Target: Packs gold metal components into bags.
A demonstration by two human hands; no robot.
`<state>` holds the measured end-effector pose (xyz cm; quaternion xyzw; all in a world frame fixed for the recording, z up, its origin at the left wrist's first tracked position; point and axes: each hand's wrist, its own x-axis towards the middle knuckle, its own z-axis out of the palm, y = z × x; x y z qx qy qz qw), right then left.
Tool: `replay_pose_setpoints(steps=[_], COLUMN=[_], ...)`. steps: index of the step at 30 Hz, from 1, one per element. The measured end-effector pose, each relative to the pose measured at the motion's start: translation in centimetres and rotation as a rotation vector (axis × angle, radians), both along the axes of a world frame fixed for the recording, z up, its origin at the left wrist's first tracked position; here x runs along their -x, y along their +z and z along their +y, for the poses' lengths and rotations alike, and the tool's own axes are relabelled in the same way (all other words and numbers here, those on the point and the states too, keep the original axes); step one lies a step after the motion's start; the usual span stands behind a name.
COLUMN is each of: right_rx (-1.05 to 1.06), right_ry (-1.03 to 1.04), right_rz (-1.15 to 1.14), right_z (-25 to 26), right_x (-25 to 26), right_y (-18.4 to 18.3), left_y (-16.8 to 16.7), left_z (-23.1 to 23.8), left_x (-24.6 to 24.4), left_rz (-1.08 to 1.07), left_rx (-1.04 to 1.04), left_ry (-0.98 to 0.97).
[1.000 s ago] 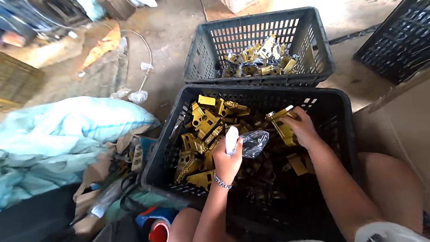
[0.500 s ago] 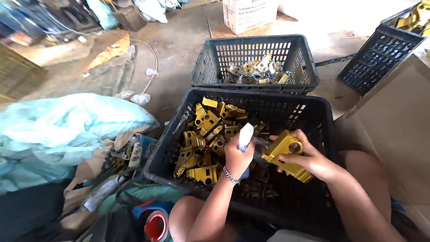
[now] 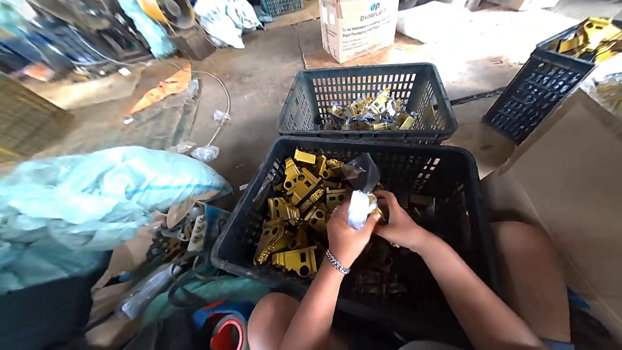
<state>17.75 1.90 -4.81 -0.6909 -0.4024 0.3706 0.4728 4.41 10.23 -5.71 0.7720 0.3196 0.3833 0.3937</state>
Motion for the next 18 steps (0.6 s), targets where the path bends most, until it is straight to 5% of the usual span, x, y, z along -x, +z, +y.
replay_pose_setpoints(steps=[3, 6, 10, 12, 16, 18], right_rx=[-0.063, -0.172, 0.299, 0.293, -0.141, -0.113], right_ry=[-0.086, -0.183, 0.371, 0.54, -0.211, -0.234], right_rz=[0.116, -0.231, -0.431, -0.463, -0.567, -0.465], right_z=[-1.3, -1.4, -2.3, -2.9, -3.5, -3.0], right_x=[-0.6, -1.2, -4.0, -5.8, -7.7, -6.7], right_y=[0.9, -0.5, 0.7, 1.3, 2.8, 3.3], left_y=[-0.1, 0.8, 2.0, 3.3, 4.0, 3.2], left_z=[0.3, -3.3, -2.4, -0.2, 0.7, -0.4], left_x=[-0.1, -0.3, -0.1, 0.6, 0.8, 0.4], left_rz=[-0.062, -0.027, -0.04, -0.148, -0.014, 0.059], left_rx=[-0.077, -0.002, 0.394, 0.71, 0.88, 0.767], left_ry=[0.074, -0.197, -0.272, -0.219, -0.199, -0.226])
